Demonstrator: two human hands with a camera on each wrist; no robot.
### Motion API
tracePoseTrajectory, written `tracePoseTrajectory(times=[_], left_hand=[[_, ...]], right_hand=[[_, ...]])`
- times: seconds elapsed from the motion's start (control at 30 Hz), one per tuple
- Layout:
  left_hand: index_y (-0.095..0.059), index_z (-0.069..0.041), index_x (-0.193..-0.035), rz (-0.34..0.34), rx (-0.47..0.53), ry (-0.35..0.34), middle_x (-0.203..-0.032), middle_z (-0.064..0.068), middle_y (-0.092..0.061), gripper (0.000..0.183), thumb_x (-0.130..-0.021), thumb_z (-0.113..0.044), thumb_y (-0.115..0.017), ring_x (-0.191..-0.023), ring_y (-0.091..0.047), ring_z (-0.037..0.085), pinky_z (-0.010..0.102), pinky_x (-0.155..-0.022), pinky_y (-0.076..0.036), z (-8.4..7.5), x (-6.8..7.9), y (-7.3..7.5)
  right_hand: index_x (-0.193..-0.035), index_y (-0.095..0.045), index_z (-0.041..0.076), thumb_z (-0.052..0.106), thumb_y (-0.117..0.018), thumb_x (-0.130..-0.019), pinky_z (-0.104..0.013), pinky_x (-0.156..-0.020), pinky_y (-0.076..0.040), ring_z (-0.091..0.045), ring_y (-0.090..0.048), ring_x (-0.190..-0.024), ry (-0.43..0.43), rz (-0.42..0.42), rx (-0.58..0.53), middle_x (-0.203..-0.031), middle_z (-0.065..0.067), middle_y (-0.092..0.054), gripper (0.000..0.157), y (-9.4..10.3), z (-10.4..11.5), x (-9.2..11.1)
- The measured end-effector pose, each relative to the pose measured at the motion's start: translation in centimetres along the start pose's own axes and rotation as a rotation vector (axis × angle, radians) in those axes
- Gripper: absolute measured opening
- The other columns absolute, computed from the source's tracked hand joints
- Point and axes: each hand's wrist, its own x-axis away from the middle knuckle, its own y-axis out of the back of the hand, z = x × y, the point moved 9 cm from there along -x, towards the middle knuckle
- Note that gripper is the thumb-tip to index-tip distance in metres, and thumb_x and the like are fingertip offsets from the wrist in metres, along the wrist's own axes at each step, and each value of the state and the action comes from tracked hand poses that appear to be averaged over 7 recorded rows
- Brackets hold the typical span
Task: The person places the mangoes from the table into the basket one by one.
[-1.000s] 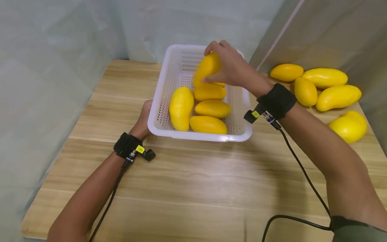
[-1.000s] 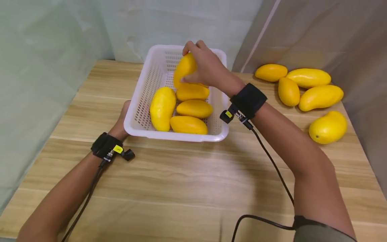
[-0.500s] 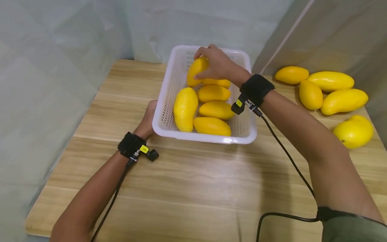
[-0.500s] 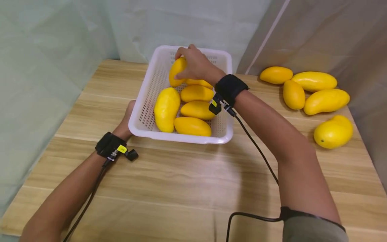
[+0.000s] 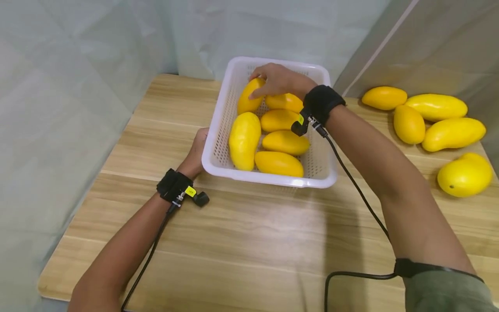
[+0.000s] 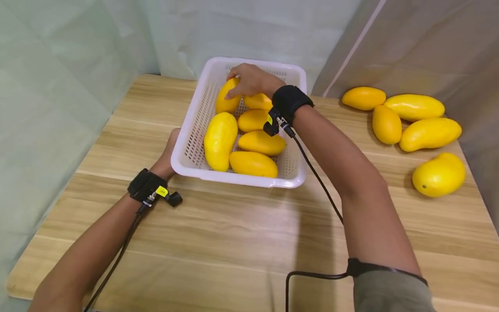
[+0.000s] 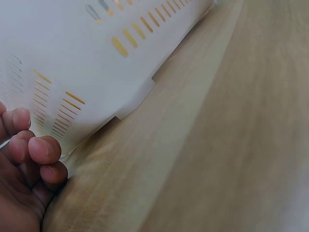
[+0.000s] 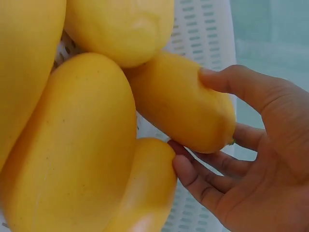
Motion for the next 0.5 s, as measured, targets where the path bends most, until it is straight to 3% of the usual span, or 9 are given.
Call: tracePoseTrajectory(times=[0.13,0.33,0.4,0.5], left_hand=[[-0.057,0.002,-0.131,0.002,0.013,-0.009,-0.099,0.012,-0.066,0.04,-0.105,-0.025,-0.044,-0.082,-0.062,0.018,0.025,-0.068,-0.054,-0.1,0.2,-0.2],[-0.057,0.002,-0.131,0.011,0.027,-0.009,-0.1,0.012,-0.066,0.041,-0.104,-0.026,-0.045,-0.083,-0.063,0.018,0.024,-0.068,-0.054,-0.1,-0.1,-0.5],[-0.056,0.003,-0.131,0.012,0.041,-0.003,-0.1,0.011,-0.066,0.041,-0.105,-0.025,-0.045,-0.084,-0.063,0.017,0.025,-0.069,-0.055,-0.1,-0.2,-0.4],[-0.056,0.003,-0.132,0.01,0.066,0.016,-0.1,0.01,-0.067,0.041,-0.105,-0.025,-0.044,-0.084,-0.064,0.017,0.025,-0.069,-0.055,0.2,-0.4,-0.4]], right_hand=[[-0.153,-0.038,0.015,0.045,-0.063,-0.091,-0.035,-0.116,-0.022,-0.021,-0.031,-0.141,-0.044,-0.007,0.001,-0.158,-0.003,-0.033,0.073,-0.1,-0.6,-0.2],[-0.155,-0.034,0.012,0.038,-0.063,-0.093,-0.03,-0.099,-0.045,-0.022,-0.055,-0.117,-0.062,-0.065,-0.05,-0.158,-0.005,-0.034,0.072,-0.6,-0.7,0.2],[-0.154,-0.037,0.011,0.035,-0.065,-0.093,-0.029,-0.101,-0.044,-0.022,-0.054,-0.117,-0.06,-0.085,-0.036,-0.157,-0.005,-0.037,0.071,-0.9,-0.3,0.3],[-0.152,-0.04,0.01,0.035,-0.065,-0.093,-0.028,-0.11,-0.032,-0.021,-0.044,-0.126,-0.049,-0.106,0.031,-0.155,-0.006,-0.04,0.069,-1.2,0.2,0.3]])
